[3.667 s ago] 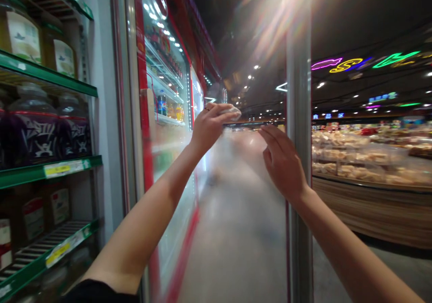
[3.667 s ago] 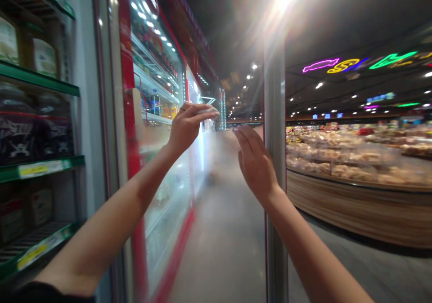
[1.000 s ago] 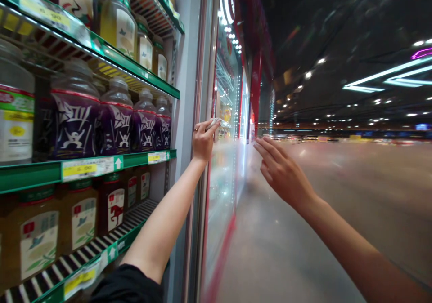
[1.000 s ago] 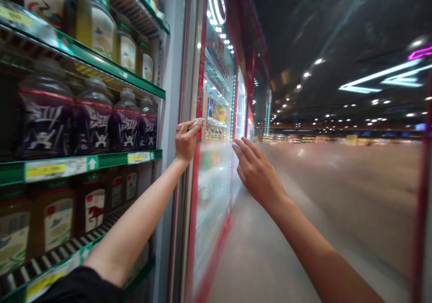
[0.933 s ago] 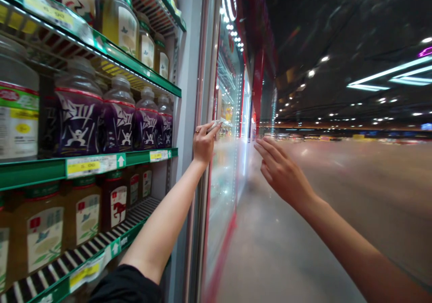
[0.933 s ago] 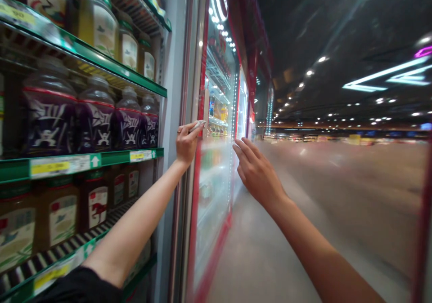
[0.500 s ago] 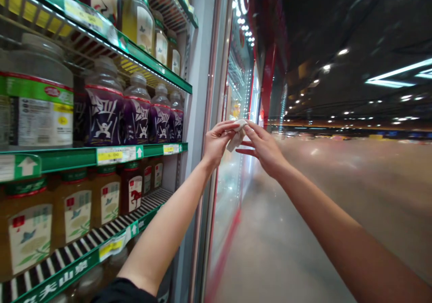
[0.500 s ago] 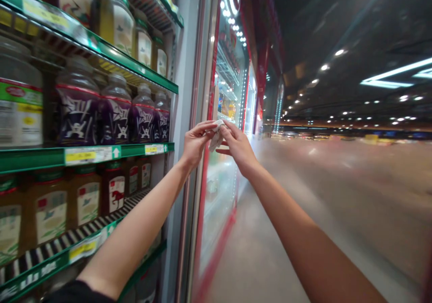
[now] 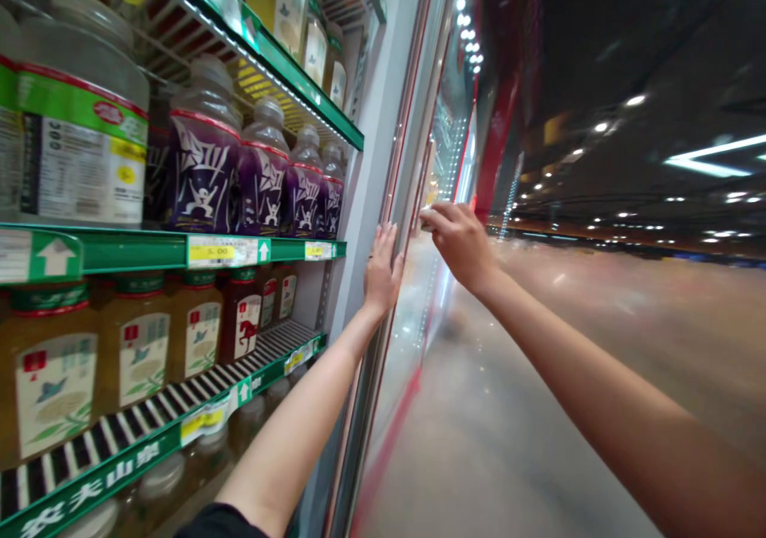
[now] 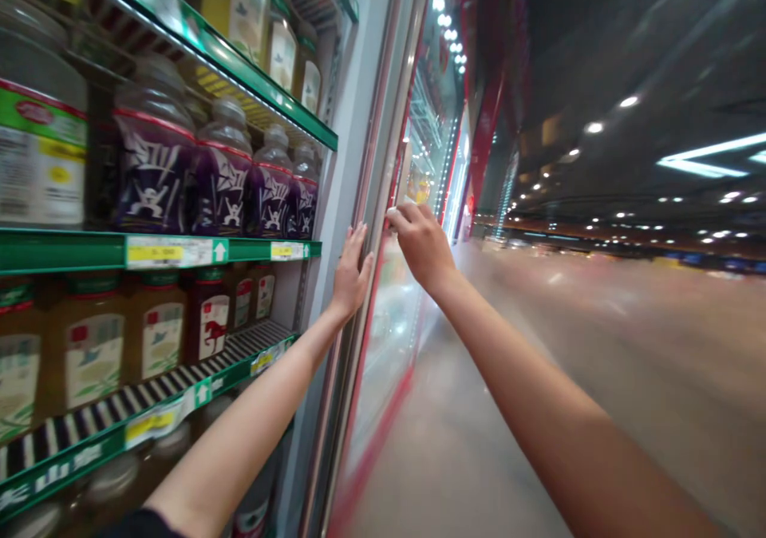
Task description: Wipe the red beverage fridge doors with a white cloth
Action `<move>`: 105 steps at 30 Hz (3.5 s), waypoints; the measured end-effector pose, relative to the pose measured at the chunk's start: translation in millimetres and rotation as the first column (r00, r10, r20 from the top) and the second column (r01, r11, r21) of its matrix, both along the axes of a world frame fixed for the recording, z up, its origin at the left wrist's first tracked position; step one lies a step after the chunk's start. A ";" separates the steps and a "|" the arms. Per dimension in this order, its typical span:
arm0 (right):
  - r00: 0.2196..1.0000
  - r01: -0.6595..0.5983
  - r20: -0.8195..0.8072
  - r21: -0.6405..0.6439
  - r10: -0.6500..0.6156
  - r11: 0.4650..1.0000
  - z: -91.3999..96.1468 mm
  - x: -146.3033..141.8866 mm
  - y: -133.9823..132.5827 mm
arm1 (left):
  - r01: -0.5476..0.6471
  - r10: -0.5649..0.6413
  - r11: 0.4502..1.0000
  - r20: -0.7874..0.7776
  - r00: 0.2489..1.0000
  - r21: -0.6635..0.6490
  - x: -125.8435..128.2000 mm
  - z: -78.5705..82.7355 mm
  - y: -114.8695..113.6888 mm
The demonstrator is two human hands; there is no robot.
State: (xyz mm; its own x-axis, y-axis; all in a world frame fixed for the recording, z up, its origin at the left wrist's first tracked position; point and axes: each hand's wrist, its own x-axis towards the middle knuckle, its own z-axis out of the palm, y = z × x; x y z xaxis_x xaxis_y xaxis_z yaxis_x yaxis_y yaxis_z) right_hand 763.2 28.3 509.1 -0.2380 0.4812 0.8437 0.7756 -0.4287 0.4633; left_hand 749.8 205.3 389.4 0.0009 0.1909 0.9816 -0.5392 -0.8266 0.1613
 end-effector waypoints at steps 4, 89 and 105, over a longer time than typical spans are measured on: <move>0.991 0.092 0.121 -0.264 -0.061 0.960 -7.6 2.3 14.1 | -0.081 0.080 0.997 -0.061 0.995 -0.012 19.9 -11.6 0.5; 0.996 0.075 -0.018 -0.276 -0.083 0.958 0.2 -1.9 -65.8 | -0.195 0.258 0.934 -0.188 0.947 0.300 -17.7 -44.6 -104.7; 0.993 0.108 -0.020 -0.218 -0.115 0.970 1.3 -10.0 -102.1 | -0.161 0.261 0.900 -0.205 0.943 0.405 -33.0 -40.5 -117.5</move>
State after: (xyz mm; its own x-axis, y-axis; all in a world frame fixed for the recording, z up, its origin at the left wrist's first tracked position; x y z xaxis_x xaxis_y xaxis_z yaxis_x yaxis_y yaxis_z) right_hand 753.2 -73.8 510.4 -0.1468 0.6751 0.7229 0.7448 -0.4055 0.5299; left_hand 716.8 87.8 348.9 0.2553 -0.1701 0.9518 -0.3287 -0.9410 -0.0800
